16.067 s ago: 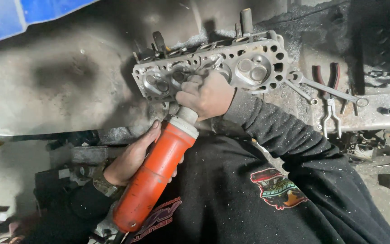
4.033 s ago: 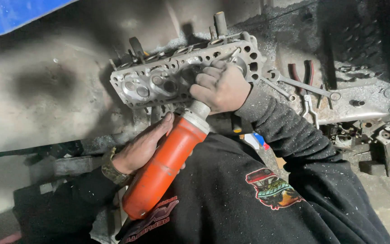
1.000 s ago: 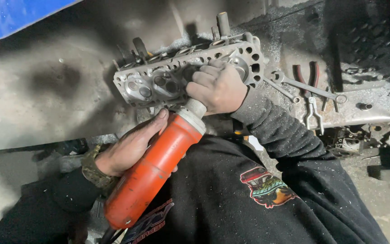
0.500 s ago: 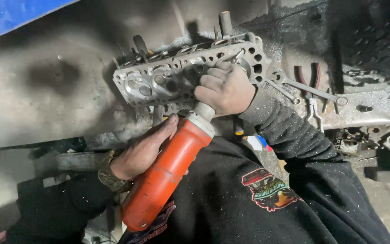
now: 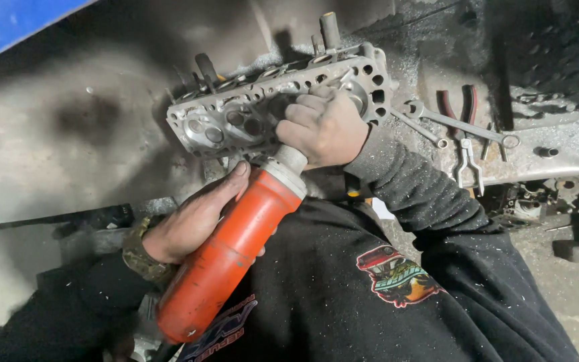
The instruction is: Grinding and polishing the surface of an engine cylinder head using a power tool.
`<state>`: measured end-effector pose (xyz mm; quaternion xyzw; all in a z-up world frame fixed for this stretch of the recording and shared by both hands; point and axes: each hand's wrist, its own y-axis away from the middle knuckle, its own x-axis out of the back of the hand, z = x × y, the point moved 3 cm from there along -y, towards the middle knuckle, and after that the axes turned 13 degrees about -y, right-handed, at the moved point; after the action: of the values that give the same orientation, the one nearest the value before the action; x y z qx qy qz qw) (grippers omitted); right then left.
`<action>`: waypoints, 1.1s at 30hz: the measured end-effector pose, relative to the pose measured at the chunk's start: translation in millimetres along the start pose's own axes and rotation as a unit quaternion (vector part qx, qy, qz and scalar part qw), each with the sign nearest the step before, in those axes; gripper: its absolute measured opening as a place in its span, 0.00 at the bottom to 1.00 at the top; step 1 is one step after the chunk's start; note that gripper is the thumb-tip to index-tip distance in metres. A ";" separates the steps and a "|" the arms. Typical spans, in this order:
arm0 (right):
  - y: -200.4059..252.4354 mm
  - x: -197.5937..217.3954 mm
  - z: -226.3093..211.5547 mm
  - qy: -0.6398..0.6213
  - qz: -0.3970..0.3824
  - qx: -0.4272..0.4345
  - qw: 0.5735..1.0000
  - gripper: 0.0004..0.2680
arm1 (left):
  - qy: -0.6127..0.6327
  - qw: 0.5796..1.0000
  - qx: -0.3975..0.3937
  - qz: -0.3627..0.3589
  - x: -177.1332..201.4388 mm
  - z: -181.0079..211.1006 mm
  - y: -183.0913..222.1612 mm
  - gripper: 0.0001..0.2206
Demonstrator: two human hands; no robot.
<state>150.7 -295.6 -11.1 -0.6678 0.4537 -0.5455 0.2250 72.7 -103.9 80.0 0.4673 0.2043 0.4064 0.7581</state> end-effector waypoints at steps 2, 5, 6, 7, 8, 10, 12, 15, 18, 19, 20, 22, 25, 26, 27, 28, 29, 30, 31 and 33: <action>2.1 -2.5 3.7 0.008 0.001 -0.003 1.000 0.13 | -0.013 1.000 0.006 -0.001 2.3 0.9 2.5 0.33; -3.6 -0.7 4.2 0.010 0.004 -0.011 1.000 0.13 | -0.030 0.999 0.029 0.017 4.6 15.8 12.4 0.32; -5.4 0.9 3.7 0.005 0.003 -0.017 1.000 0.14 | -0.034 0.998 0.045 0.034 5.4 22.1 15.2 0.30; -3.0 0.6 3.0 0.004 0.003 -0.018 1.000 0.14 | -0.033 0.998 0.046 0.033 6.6 21.1 13.6 0.30; -1.0 0.4 2.4 0.000 0.009 -0.024 1.000 0.13 | -0.054 0.998 0.020 0.016 7.5 21.7 12.2 0.32; -2.7 -0.2 4.8 -0.003 0.017 -0.021 1.000 0.13 | -0.073 0.997 -0.012 0.006 11.8 22.7 9.2 0.34; -1.3 -2.3 2.1 -0.005 0.027 -0.034 0.999 0.11 | -0.064 0.998 -0.019 0.007 13.8 18.9 6.9 0.33; -4.8 -0.4 2.9 -0.010 0.030 -0.031 0.999 0.11 | -0.069 0.997 -0.009 0.035 11.4 20.7 11.0 0.31; -5.4 -8.4 6.9 -0.008 0.014 -0.013 1.000 0.11 | -0.051 0.998 0.008 0.033 13.7 9.1 12.4 0.31; -6.1 -7.3 4.8 -0.009 0.013 -0.012 1.000 0.11 | -0.050 0.998 0.008 0.034 14.4 5.1 10.7 0.31; -7.4 -6.4 2.2 -0.012 0.010 -0.008 1.000 0.11 | -0.042 0.999 -0.003 0.027 14.9 1.7 9.3 0.31; -16.5 -5.0 3.3 -0.014 0.011 0.006 1.000 0.11 | -0.035 0.999 -0.020 0.029 18.6 0.3 10.4 0.30; -16.5 -2.9 -0.3 -0.031 0.019 0.006 0.999 0.13 | -0.025 0.999 -0.001 0.034 17.0 -5.5 11.4 0.29; -15.5 -4.3 -2.9 -0.030 0.015 0.003 0.999 0.13 | -0.017 1.000 0.000 0.021 16.3 -9.6 12.0 0.30; -16.2 -3.8 -2.4 -0.025 0.012 0.004 1.000 0.13 | -0.011 1.000 -0.005 0.010 16.6 -11.0 11.1 0.31; -18.0 -1.1 -1.6 -0.021 0.013 0.005 1.000 0.13 | -0.014 1.000 -0.007 0.010 16.1 -7.8 9.8 0.31; -18.1 -0.3 -3.7 -0.018 0.009 0.003 1.000 0.13 | 0.004 1.000 0.013 0.022 15.3 -8.5 9.8 0.31; -18.4 0.3 -6.0 -0.015 0.005 0.000 1.000 0.12 | 0.021 0.999 0.033 0.035 14.5 -9.4 10.1 0.31; -17.5 -1.0 -4.0 -0.013 0.006 0.002 1.000 0.12 | 0.020 0.999 0.031 0.036 17.3 -14.6 9.0 0.31; -14.6 -3.9 -1.7 -0.016 0.003 0.008 1.000 0.12 | -0.034 0.999 -0.034 0.021 21.5 -22.2 6.6 0.30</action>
<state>154.3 -284.9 -1.0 -0.6733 0.4477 -0.5376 0.2393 67.1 -72.9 76.7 0.4590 0.1547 0.4124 0.7716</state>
